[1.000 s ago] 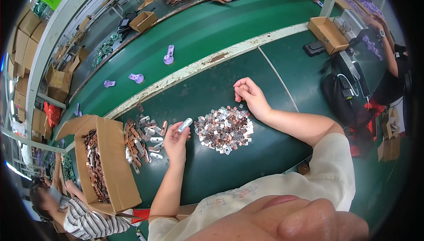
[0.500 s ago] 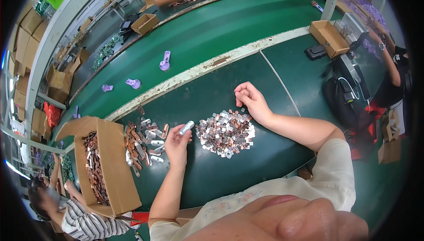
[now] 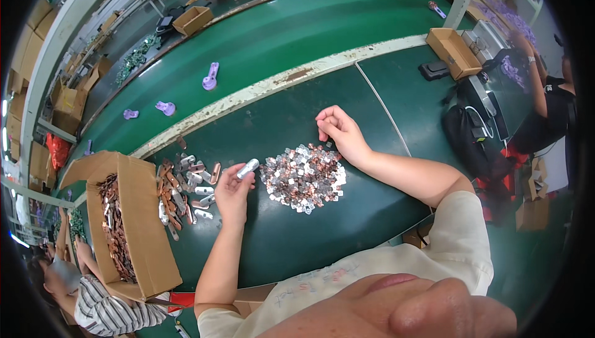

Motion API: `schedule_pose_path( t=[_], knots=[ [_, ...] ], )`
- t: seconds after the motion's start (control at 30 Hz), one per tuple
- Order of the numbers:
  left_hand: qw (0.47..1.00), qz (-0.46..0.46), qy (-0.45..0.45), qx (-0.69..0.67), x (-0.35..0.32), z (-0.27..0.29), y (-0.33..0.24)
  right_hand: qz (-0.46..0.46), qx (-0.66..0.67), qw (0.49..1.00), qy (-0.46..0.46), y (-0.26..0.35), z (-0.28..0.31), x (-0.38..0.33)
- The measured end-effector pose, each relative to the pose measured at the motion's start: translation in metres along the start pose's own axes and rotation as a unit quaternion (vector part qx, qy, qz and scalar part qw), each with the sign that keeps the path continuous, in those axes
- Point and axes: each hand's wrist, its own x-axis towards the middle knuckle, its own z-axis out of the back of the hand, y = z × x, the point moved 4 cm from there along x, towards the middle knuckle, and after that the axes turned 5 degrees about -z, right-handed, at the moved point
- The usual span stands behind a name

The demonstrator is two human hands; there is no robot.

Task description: The person assembles handheld electronic devices by fitting small metal pieces into metal plates and installing components into plastic housings by hand.

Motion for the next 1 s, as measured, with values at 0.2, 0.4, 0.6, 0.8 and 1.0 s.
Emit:
schedule_pose_path(
  t=[0.2, 0.4, 0.6, 0.8, 1.0],
  knots=[
    [1.0, 0.005, -0.002, -0.002, -0.002, -0.002, -0.0025, -0.005, 0.004, 1.0, -0.003, -0.0017, 0.0006, -0.0005],
    [1.0, 0.0, -0.004, 0.009, -0.0034, -0.0032, -0.0012, -0.003, 0.01, 1.0, -0.007, -0.0029, 0.0021, -0.001],
    [1.0, -0.008, -0.016, 0.01, -0.001, -0.0043, -0.0017, 0.005, -0.005, 1.0, -0.027, -0.0045, 0.005, 0.0017],
    [1.0, -0.018, -0.004, -0.001, 0.0008, -0.0043, -0.0012, 0.03, -0.033, 0.998, -0.038, -0.0018, 0.0006, 0.0013],
    [0.999, -0.042, -0.001, 0.011, -0.0008, -0.0005, 0.0016, 0.036, -0.051, 0.997, -0.046, -0.0016, 0.0006, -0.0007]
  ],
)
